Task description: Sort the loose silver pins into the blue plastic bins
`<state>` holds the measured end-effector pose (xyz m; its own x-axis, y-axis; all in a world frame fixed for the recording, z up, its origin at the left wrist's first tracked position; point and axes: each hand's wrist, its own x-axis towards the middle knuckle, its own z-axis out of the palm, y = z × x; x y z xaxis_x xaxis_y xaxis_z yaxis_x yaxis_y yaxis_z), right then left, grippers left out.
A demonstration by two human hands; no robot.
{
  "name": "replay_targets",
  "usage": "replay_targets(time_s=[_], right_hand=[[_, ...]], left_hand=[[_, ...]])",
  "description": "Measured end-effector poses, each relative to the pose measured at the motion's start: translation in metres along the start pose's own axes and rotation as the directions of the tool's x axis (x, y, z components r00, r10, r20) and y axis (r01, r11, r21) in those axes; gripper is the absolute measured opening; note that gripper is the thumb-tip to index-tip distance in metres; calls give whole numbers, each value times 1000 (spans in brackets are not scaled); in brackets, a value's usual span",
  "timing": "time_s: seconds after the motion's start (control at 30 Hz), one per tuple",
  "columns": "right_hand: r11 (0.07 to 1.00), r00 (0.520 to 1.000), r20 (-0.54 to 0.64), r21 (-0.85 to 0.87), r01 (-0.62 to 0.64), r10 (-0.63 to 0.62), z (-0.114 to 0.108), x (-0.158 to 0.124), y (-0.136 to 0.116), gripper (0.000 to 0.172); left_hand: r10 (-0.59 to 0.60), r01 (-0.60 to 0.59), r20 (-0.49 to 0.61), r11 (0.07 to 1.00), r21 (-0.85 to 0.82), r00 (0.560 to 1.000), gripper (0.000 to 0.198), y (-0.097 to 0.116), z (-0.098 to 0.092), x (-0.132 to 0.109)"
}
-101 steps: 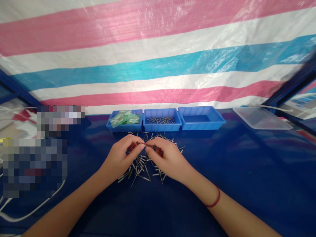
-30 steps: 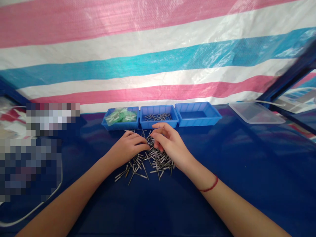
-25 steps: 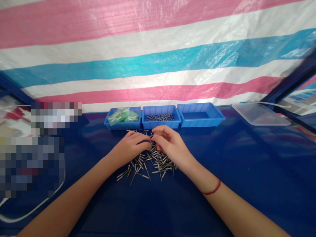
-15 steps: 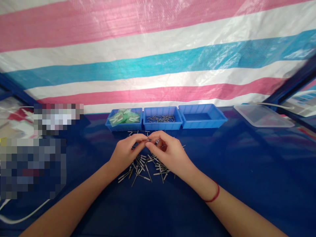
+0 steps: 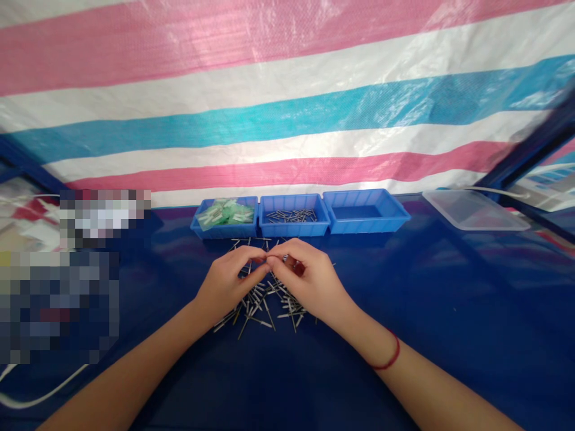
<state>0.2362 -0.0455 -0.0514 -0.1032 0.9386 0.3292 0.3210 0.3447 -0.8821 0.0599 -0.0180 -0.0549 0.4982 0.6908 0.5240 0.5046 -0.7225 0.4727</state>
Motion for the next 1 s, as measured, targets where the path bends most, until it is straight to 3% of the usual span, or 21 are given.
replay_targets(time_s=[0.33, 0.6, 1.0], right_hand=[[998, 998, -64, 53, -22, 25, 7, -3, 3, 13], [997, 997, -49, -45, 57, -59, 5, -4, 3, 12], [995, 999, -30, -93, 38, -41, 1, 0, 6, 17]], left_hand=[[-45, 46, 13, 998, -36, 999, 14, 3, 1, -2], [-56, 61, 72, 996, -68, 996, 17, 1, 1, -2], [-106, 105, -9, 989, -100, 994, 11, 2, -6, -2]])
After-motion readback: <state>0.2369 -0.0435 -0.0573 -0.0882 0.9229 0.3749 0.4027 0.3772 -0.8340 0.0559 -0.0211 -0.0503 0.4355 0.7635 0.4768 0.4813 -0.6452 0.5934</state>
